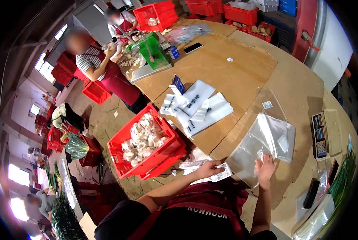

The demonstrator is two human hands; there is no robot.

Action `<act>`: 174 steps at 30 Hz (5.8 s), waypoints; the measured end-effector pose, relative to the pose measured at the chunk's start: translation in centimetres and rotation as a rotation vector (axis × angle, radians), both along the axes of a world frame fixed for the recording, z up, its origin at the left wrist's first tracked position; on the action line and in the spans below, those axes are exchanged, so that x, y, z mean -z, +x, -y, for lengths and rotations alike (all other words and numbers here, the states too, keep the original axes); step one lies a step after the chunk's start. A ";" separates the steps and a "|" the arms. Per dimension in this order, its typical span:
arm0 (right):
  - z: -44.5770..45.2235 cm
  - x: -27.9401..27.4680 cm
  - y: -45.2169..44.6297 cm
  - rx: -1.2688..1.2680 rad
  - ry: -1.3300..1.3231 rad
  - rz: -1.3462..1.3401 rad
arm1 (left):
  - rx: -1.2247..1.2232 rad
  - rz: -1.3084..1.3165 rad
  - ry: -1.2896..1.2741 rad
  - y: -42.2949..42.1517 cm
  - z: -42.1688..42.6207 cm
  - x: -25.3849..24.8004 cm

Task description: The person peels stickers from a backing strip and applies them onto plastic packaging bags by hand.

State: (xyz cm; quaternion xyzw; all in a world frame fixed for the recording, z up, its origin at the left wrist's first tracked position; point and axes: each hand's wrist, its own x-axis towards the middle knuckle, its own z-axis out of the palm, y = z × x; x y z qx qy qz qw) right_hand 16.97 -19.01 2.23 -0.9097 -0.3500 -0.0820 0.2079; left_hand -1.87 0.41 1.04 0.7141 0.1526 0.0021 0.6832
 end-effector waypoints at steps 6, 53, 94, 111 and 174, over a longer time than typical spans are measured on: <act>0.3 -0.8 -0.6 0.025 0.003 -0.006 | 0.077 -0.070 0.063 0.5 0.4 -1.1; 3.7 11.8 5.8 -0.196 0.797 -1.081 | 0.127 -0.076 0.274 -2.4 0.4 -0.6; 6.9 2.1 5.5 -0.168 1.183 -0.801 | 0.073 -0.006 -0.009 -1.7 1.4 0.2; -0.9 0.4 -8.3 -0.252 0.598 -1.548 | 0.103 0.111 0.333 1.8 2.3 -2.2; 0.1 0.6 1.7 -0.024 -0.154 -0.092 | -0.041 -0.127 -0.128 -1.0 0.8 -0.7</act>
